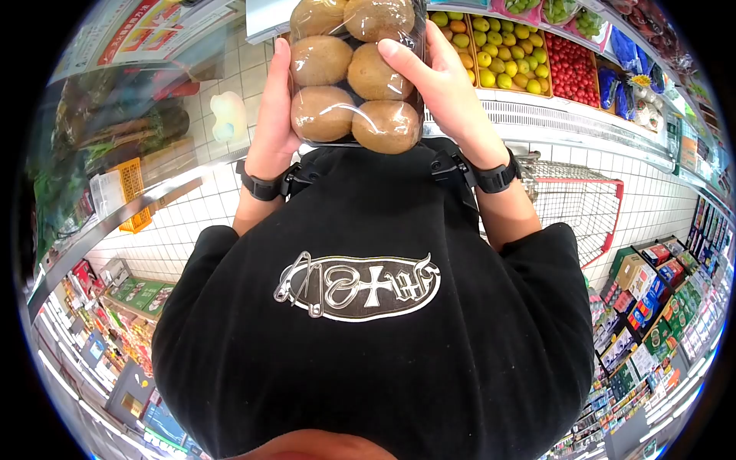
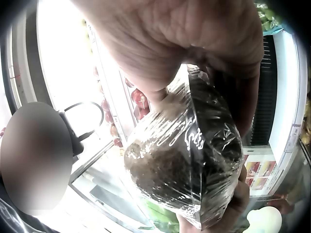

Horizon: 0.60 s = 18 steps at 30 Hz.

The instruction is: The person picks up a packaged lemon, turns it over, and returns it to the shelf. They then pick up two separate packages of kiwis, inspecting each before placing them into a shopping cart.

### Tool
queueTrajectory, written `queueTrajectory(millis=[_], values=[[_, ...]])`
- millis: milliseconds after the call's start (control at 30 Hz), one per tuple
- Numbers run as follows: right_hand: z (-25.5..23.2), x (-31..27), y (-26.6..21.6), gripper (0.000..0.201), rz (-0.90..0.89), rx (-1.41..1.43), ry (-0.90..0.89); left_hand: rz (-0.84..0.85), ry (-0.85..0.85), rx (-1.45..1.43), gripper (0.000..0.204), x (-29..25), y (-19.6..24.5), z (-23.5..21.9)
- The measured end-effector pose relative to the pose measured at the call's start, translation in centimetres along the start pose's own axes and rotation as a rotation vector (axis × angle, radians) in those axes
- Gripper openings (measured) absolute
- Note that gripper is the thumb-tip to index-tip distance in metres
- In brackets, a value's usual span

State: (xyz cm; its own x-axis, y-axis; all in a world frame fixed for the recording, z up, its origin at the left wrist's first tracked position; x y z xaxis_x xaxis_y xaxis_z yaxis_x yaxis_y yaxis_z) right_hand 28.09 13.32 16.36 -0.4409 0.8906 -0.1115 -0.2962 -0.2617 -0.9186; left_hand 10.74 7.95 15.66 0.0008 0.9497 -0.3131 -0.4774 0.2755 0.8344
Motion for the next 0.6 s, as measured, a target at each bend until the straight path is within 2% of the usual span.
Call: queueTrajectory(millis=[200,300,400,500,600], values=[[0.3,-1.2,0.0,0.062,0.003,0.083,-0.068,-0.035,0.042,-0.054,0.057,-0.6,0.1,-0.1],[0.6,-1.6,-0.1,0.058,-0.018,0.063,-0.101,-0.036,0.054,-0.064,0.054,-0.6,-0.2,-0.5],[0.2,-1.9,0.2,0.09,0.094,0.067,-0.105,-0.041,0.093,-0.123,0.049,-0.6,-0.4,-0.8],[0.5,-2.2,0.0,0.101,0.003,0.043,-0.147,-0.038,0.089,-0.175,0.045,-0.5,-0.6,-1.1],[0.3,-2.4,0.0,0.108,0.021,0.048,-0.196,-0.049,0.049,-0.226,0.043,-0.4,-1.0,-1.4]])
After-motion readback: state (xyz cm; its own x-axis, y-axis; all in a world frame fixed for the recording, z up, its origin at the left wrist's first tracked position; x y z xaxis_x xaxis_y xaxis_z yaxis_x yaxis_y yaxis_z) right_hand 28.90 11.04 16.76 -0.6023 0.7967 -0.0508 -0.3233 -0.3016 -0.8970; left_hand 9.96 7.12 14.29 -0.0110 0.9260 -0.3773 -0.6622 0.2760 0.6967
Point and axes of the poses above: each hand's wrist, its own x-axis towards the middle knuckle, its own z-axis out of the palm, y = z × x, the point moved 4 cm from there along x, towards the middle knuckle, and after that the axes turned 7 degrees about x, right-handed, at the moved point
